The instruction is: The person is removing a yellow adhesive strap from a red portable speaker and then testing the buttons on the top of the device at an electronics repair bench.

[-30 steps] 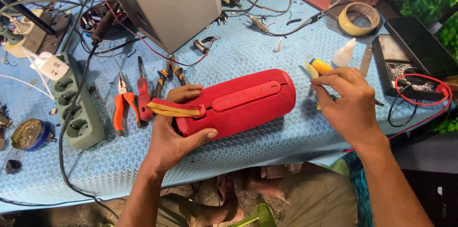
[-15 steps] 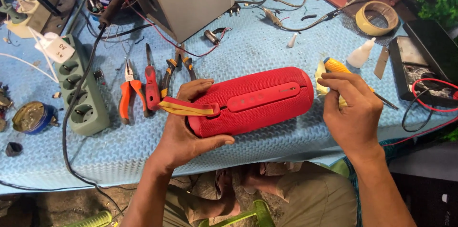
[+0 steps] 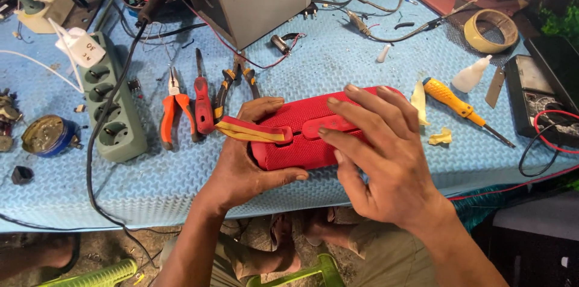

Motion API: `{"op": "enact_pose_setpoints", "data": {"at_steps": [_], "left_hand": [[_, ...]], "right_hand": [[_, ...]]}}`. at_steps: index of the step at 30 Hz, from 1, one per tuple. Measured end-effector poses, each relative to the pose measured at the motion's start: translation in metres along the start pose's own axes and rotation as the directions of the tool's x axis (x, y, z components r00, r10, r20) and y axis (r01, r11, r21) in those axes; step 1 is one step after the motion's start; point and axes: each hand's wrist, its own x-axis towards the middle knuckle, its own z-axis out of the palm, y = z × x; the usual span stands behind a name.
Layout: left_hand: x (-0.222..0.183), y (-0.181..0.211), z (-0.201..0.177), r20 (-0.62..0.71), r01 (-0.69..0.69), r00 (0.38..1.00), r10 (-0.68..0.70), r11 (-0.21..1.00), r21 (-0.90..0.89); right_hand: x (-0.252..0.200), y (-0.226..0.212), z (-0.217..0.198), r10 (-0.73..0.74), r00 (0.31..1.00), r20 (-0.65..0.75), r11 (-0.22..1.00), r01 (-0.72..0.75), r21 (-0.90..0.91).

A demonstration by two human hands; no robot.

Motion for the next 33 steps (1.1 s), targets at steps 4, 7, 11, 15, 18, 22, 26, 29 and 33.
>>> {"op": "enact_pose_setpoints", "data": {"at_steps": [4,7,11,15,18,22,26,29,33], "left_hand": [[0.000,0.001,-0.001,0.006,0.015,1.000,-0.015,1.000,-0.007],[-0.001,0.001,0.000,0.007,-0.015,1.000,0.015,1.000,-0.024],[0.000,0.001,0.000,0.006,0.052,0.999,-0.052,0.998,-0.037],[-0.001,0.000,0.001,-0.010,0.100,0.995,-0.101,0.990,-0.098],[0.000,-0.001,0.000,-0.013,0.100,0.995,-0.101,0.993,-0.062],[-0.001,-0.003,-0.001,-0.015,0.074,0.997,-0.075,0.997,-0.021],[0.000,-0.002,-0.002,0.014,0.078,0.997,-0.078,0.997,0.005],[0.000,0.000,-0.002,0.019,0.087,0.996,-0.086,0.996,-0.014],[0.001,0.001,-0.003,0.031,0.113,0.993,-0.113,0.994,0.007]], "right_hand": [[0.010,-0.002,0.008,-0.003,0.999,0.043,0.999,0.004,-0.035],[0.010,0.000,0.011,-0.046,0.998,0.035,0.998,0.047,-0.029],[0.010,0.003,0.013,-0.073,0.997,0.028,0.997,0.074,-0.037],[0.014,0.001,0.013,-0.098,0.994,0.054,0.989,0.103,-0.108],[0.019,0.001,0.012,-0.077,0.994,0.082,0.992,0.085,-0.093],[0.024,0.009,0.007,-0.083,0.990,0.111,0.994,0.090,-0.061],[0.033,0.021,-0.003,-0.143,0.966,0.214,0.989,0.132,0.066],[0.043,0.027,-0.011,-0.191,0.939,0.287,0.980,0.167,0.105],[0.054,0.034,-0.017,-0.244,0.887,0.393,0.970,0.234,0.074]]}}
